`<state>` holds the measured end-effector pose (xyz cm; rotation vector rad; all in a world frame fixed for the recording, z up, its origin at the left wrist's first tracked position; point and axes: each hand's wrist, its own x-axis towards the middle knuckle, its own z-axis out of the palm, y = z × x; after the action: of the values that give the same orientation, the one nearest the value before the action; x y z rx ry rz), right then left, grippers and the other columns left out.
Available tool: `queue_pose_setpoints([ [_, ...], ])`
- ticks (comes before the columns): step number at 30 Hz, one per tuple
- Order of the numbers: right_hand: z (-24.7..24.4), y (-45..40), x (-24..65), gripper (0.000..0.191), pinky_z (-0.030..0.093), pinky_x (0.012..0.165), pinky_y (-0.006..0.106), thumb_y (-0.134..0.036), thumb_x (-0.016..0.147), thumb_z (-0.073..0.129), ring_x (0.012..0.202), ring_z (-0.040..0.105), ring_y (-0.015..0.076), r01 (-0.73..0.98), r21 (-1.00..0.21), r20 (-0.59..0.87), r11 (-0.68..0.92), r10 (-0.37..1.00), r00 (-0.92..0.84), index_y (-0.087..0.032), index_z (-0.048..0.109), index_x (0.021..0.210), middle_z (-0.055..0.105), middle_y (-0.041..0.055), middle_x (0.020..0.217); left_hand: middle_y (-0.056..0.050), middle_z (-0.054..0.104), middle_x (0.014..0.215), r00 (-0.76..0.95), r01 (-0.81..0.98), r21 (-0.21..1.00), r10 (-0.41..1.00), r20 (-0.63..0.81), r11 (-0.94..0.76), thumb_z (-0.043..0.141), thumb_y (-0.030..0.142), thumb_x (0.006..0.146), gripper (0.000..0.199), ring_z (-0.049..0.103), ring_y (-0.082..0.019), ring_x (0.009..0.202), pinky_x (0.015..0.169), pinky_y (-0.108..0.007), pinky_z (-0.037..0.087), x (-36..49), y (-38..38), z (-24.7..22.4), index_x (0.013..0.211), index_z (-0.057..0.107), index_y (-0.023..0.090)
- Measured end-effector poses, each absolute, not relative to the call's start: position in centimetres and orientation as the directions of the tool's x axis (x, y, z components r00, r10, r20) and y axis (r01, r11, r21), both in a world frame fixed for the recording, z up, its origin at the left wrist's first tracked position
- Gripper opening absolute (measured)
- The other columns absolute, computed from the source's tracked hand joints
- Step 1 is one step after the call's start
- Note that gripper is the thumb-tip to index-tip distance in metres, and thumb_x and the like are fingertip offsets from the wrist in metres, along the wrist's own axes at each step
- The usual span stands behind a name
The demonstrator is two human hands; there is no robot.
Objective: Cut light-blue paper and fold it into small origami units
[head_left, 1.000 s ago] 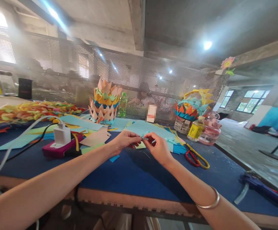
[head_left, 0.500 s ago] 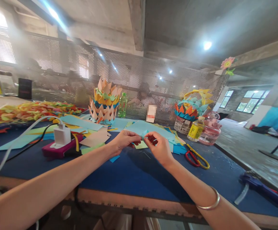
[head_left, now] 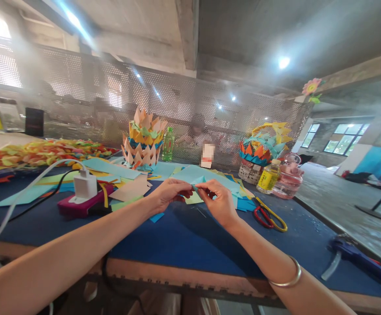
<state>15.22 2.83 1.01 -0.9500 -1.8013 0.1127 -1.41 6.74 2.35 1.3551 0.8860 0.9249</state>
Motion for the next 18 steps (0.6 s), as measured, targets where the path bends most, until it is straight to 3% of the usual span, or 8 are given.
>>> queue_pose_setpoints([
  [10,0.67,3.09,15.24,0.02,0.045,0.057,0.023,-0.024,0.082,0.05,0.063,0.053,0.0113,0.539,-0.485,0.752,0.688,0.643,-0.144,-0.021,0.068,0.089,0.061,0.0039,0.079,-0.002,0.063,0.062,0.388,-0.078,0.996,0.922,-0.011,0.045,0.067,0.028,0.061,0.014,0.056,-0.01,0.06,0.057,-0.021,0.041,-1.38,6.76,2.34,0.06,0.066,0.014],
  [18,0.92,2.98,15.39,0.021,0.045,0.062,0.025,-0.023,0.083,0.049,0.074,0.056,0.014,0.598,-0.398,0.756,0.696,0.618,-0.217,-0.023,0.069,0.091,0.062,0.0043,0.081,-0.002,0.064,0.059,0.372,-0.126,0.988,0.928,-0.039,0.092,0.068,0.025,0.06,0.013,0.056,-0.01,0.056,0.056,-0.021,0.042,-1.55,7.18,1.97,0.062,0.065,0.013],
])
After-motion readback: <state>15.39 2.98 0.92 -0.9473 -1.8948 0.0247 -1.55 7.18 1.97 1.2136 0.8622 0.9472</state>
